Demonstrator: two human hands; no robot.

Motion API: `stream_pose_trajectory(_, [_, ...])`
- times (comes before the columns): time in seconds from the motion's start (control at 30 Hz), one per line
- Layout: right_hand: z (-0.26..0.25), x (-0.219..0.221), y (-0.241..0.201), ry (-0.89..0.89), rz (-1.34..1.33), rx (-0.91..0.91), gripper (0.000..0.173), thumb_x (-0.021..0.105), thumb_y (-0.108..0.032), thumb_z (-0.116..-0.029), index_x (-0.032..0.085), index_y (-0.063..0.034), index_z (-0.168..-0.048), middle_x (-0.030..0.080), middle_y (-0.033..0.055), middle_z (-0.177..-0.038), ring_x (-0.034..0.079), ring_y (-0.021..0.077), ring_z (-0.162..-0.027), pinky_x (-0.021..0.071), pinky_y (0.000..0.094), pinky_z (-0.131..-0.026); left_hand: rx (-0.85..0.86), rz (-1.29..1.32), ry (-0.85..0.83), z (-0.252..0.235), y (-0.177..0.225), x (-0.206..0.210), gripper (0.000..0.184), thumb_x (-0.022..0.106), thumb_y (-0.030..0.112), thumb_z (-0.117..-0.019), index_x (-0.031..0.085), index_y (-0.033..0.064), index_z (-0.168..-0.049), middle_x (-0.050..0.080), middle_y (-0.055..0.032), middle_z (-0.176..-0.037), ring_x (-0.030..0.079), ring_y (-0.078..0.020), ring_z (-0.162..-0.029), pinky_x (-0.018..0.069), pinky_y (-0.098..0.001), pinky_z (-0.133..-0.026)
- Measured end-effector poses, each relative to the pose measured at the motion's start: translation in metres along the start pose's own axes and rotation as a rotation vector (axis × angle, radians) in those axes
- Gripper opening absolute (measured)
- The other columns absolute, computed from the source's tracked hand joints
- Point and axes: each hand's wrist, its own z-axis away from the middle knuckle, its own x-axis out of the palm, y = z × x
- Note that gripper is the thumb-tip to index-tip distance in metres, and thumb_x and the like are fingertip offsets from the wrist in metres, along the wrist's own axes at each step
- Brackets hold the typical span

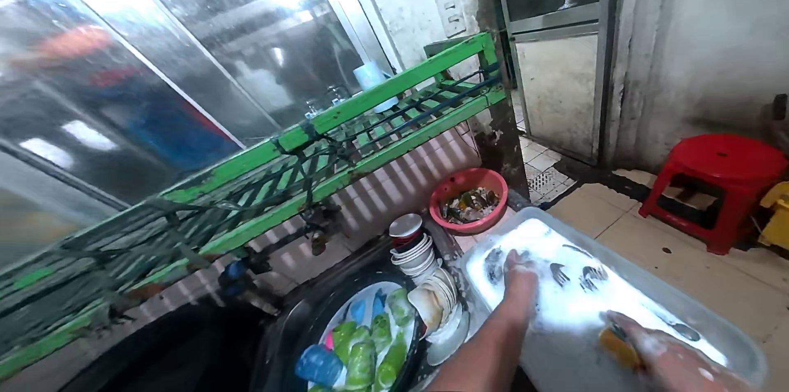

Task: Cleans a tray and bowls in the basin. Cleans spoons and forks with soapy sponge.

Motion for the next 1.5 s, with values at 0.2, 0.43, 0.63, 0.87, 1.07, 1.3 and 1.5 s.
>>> stream_pose_trajectory(0.2, [0.001,-0.014,0.009,0.062,-0.204,-0.016,0.049,0.064,-0.020,-0.0963,0.055,-0.0015,-0.141,0.065,0.0303,-0.124,0.063,0.0496,-0.116,0.0466,0.0700,-0.098,-0.140,-0.229,-0.036,0.069,0.007,0.009,0.056,0.064,0.026,-0.0998,0.049,-0.0091,-0.141,0.053,-0.0304,-0.140,0.053,-0.0384,-0.131,0.0437,-0.0512,-0.109])
stream_pose_trajectory(0.43, [-0.056,-0.026,0.041,-0.019,-0.371,0.118,0.053,0.070,-0.029,-0.0960,0.057,0.0011,-0.138,0.063,0.0287,-0.129,0.060,0.0416,-0.123,0.0442,0.0614,-0.106,-0.361,-0.088,0.051,0.089,0.014,0.044,0.075,0.061,0.031,-0.1022,0.025,-0.0072,-0.155,0.034,-0.0315,-0.157,0.041,-0.0409,-0.142,0.0413,-0.0531,-0.113])
stream_pose_trajectory(0.63, [-0.066,-0.017,0.045,-0.150,-0.314,0.072,0.052,0.070,-0.030,-0.0955,0.058,-0.0036,-0.139,0.063,0.0270,-0.129,0.060,0.0415,-0.122,0.0449,0.0622,-0.104,-0.357,0.323,0.233,0.087,0.006,0.043,0.067,0.065,0.027,-0.1005,0.032,0.0021,-0.154,0.055,-0.0250,-0.134,0.059,-0.0321,-0.106,0.0514,-0.0482,-0.086])
stream_pose_trajectory(0.87, [-0.053,-0.015,0.040,-0.098,-0.178,-0.094,0.048,0.066,-0.036,-0.0981,0.063,-0.0024,-0.133,0.066,0.0260,-0.128,0.061,0.0425,-0.123,0.0437,0.0637,-0.106,-0.108,-0.482,-0.316,0.083,0.032,-0.001,0.058,0.064,0.026,-0.0973,0.047,-0.0091,-0.140,0.060,-0.0282,-0.129,0.061,-0.0368,-0.118,0.0494,-0.0525,-0.100])
stream_pose_trajectory(1.07, [-0.056,-0.008,0.040,-0.134,0.015,-0.332,0.042,0.066,-0.020,-0.0955,0.063,-0.0004,-0.133,0.065,0.0268,-0.129,0.061,0.0441,-0.124,0.0456,0.0635,-0.105,-0.085,-1.017,0.061,0.025,0.057,-0.044,0.044,0.043,0.025,-0.1075,0.055,0.0041,-0.145,0.052,-0.0200,-0.149,0.050,-0.0383,-0.138,0.0426,-0.0570,-0.112])
stream_pose_trajectory(1.3, [-0.058,-0.004,0.035,-0.174,0.154,-0.254,0.061,0.078,-0.023,-0.0859,0.058,0.0009,-0.138,0.054,0.0297,-0.141,0.050,0.0487,-0.133,0.0430,0.0625,-0.109,-0.137,-0.943,-0.096,0.010,0.020,-0.019,0.057,0.052,0.020,-0.1045,0.037,0.0050,-0.158,0.043,-0.0253,-0.155,0.049,-0.0436,-0.138,0.0440,-0.0598,-0.110])
stream_pose_trajectory(1.5, [-0.046,-0.016,0.030,-0.033,-0.076,-0.291,0.044,0.070,-0.015,-0.0918,0.062,0.0040,-0.131,0.063,0.0294,-0.129,0.059,0.0454,-0.124,0.0443,0.0627,-0.107,0.239,-0.344,0.096,0.016,0.041,-0.069,0.046,0.062,0.012,-0.0993,0.053,-0.0008,-0.142,0.057,-0.0231,-0.142,0.057,-0.0303,-0.131,0.0456,-0.0441,-0.112])
